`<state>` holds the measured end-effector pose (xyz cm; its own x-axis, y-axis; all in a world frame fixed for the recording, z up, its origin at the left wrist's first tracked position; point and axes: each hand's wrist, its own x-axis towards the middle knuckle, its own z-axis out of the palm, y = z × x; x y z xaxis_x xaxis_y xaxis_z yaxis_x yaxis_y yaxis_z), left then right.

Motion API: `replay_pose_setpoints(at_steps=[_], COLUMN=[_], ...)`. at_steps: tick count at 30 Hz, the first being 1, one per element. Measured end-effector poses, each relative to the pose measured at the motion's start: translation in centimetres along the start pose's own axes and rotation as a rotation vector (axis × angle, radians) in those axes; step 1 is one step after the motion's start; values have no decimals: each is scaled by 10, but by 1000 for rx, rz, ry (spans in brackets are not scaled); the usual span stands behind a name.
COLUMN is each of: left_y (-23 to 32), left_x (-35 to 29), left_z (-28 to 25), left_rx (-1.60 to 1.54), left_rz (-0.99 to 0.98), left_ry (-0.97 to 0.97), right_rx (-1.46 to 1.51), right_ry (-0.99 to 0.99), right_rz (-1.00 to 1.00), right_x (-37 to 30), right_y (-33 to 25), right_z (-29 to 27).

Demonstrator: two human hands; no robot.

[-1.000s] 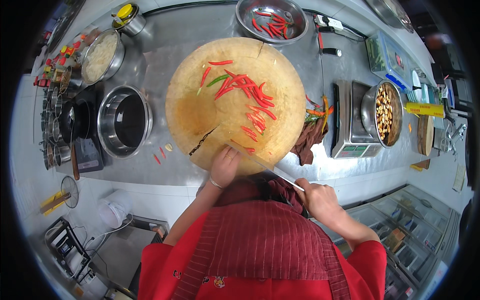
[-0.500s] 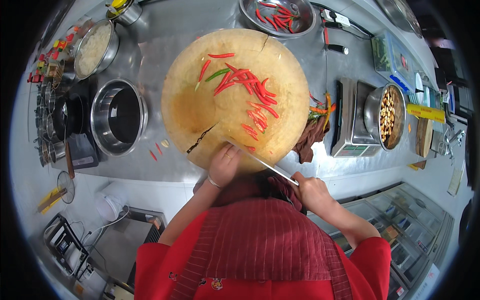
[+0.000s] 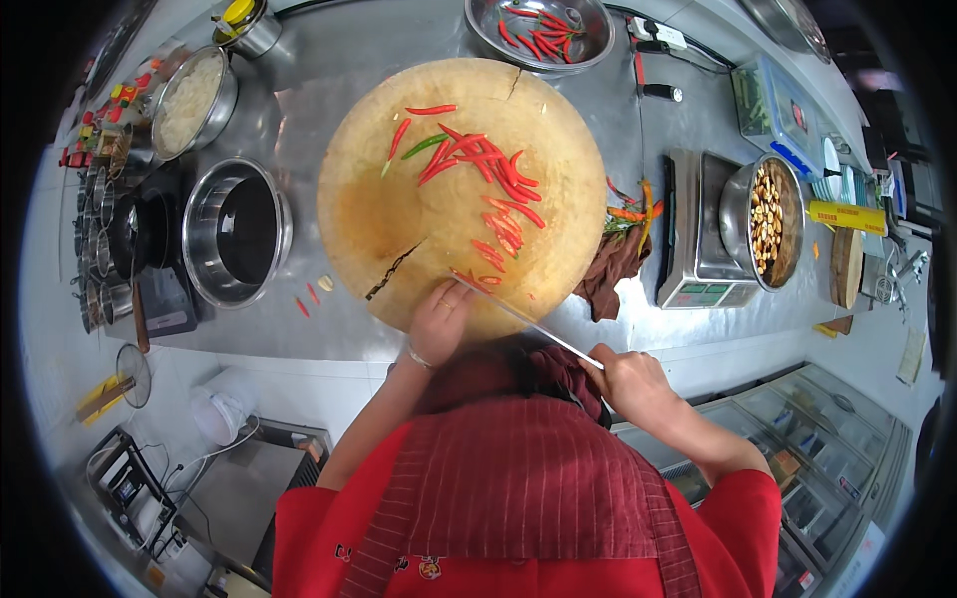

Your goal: The person slices red and green chili peppers into thin strips on a round wooden cutting board using a cleaver. The sliced pieces accumulate on the board throughout the clip.

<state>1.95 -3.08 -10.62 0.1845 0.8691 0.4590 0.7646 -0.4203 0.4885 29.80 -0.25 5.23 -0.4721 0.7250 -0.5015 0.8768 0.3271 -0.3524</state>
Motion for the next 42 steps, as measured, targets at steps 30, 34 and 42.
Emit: replay_pose_setpoints(at_steps=[30,34,42], left_y=[1,0,0], left_x=[5,1,1], left_z=[-7,-6,-5], left_rx=[-14,-19,-44], left_rz=[15,8,4], left_ry=[-46,-66,-33], right_rx=[99,87,111], right_ry=[-22,-63,-17], right_rz=[7,14,4], right_x=[7,14,21], right_y=[-1,-7,-2], right_z=[-4,-11,14])
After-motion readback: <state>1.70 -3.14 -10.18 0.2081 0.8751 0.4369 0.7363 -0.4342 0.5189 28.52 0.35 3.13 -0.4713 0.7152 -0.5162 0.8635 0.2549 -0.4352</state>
